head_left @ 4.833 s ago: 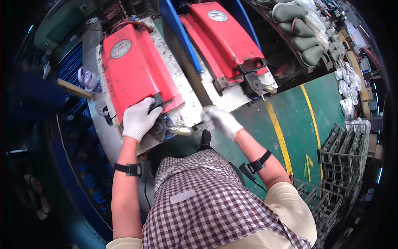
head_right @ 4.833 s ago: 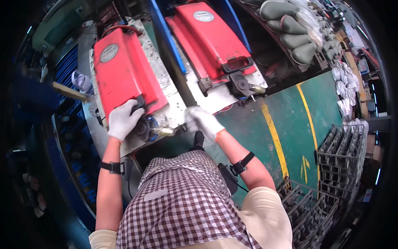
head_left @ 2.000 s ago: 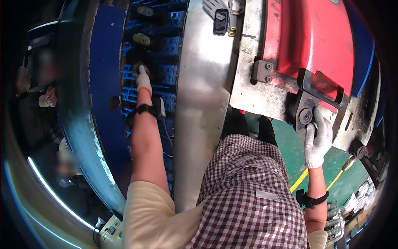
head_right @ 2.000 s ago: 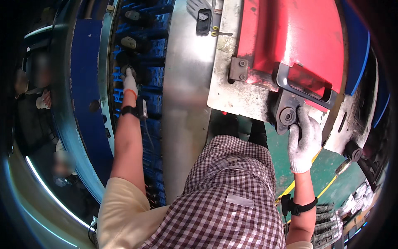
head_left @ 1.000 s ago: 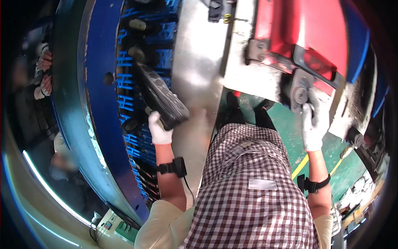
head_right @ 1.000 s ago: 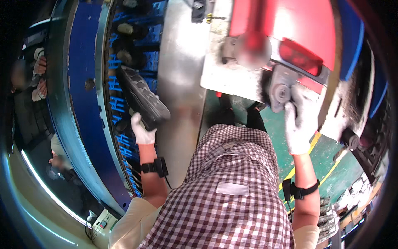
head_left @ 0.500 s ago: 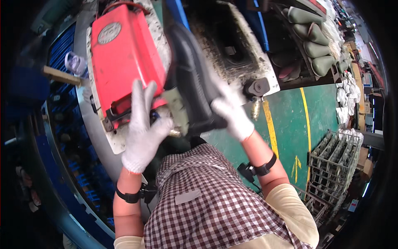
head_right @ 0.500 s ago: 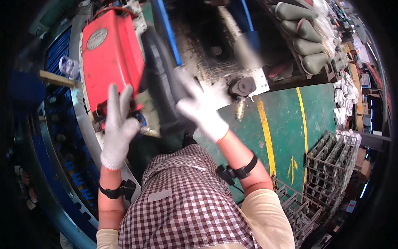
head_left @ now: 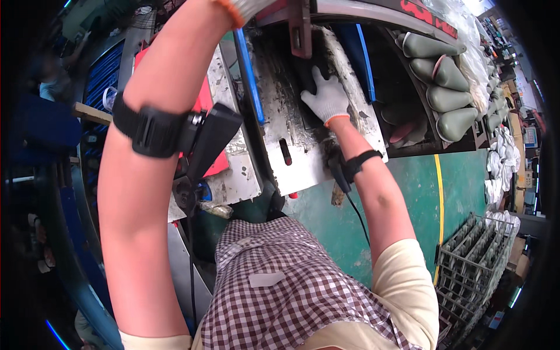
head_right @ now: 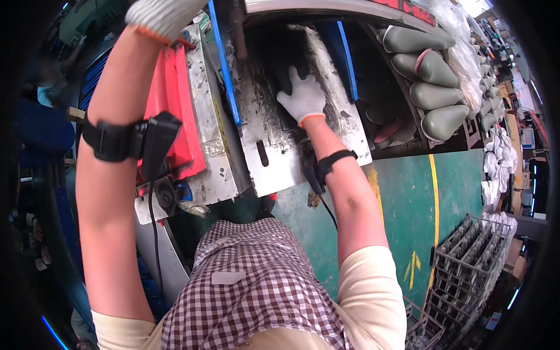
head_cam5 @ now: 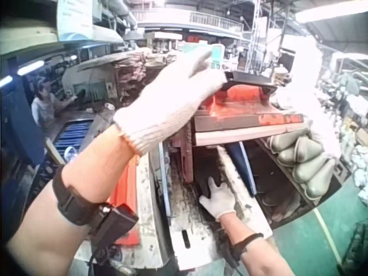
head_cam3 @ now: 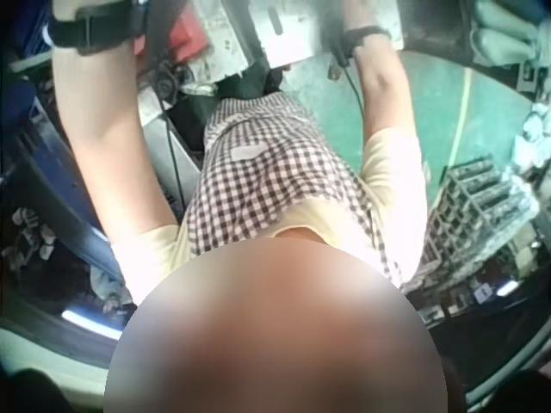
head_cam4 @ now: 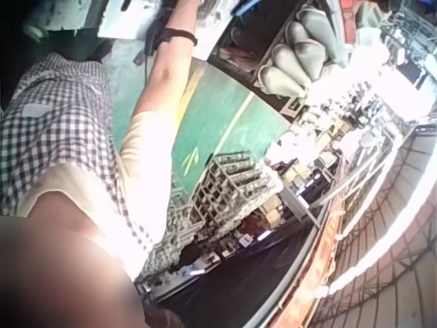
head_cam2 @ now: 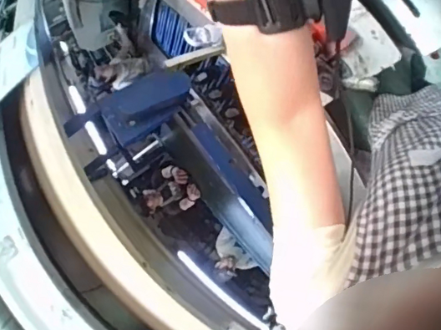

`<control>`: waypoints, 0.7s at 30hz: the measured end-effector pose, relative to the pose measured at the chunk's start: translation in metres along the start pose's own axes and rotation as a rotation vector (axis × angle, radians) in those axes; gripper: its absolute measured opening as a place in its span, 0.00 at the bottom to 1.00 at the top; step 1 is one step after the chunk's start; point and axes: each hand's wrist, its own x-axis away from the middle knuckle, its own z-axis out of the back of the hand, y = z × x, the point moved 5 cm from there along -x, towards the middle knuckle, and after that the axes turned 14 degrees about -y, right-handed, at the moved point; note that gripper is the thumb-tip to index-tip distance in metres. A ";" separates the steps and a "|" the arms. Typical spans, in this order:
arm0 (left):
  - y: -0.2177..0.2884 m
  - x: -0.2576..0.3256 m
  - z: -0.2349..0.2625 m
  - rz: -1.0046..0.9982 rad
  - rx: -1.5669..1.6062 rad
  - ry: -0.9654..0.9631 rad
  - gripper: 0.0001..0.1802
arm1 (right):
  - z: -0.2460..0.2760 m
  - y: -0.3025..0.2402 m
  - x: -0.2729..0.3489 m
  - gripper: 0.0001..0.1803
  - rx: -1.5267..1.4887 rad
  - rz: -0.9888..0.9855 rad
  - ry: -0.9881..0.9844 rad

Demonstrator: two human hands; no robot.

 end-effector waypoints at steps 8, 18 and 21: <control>0.011 -0.046 -0.025 0.131 -0.235 -0.141 0.34 | -0.003 0.006 0.001 0.48 -0.003 -0.033 0.061; -0.010 0.006 -0.104 0.004 -0.510 -0.027 0.26 | -0.005 0.108 0.136 0.26 -0.716 0.017 0.529; -0.019 0.055 -0.153 -0.026 -0.572 0.049 0.30 | -0.057 0.135 0.223 0.14 -0.959 -0.351 0.563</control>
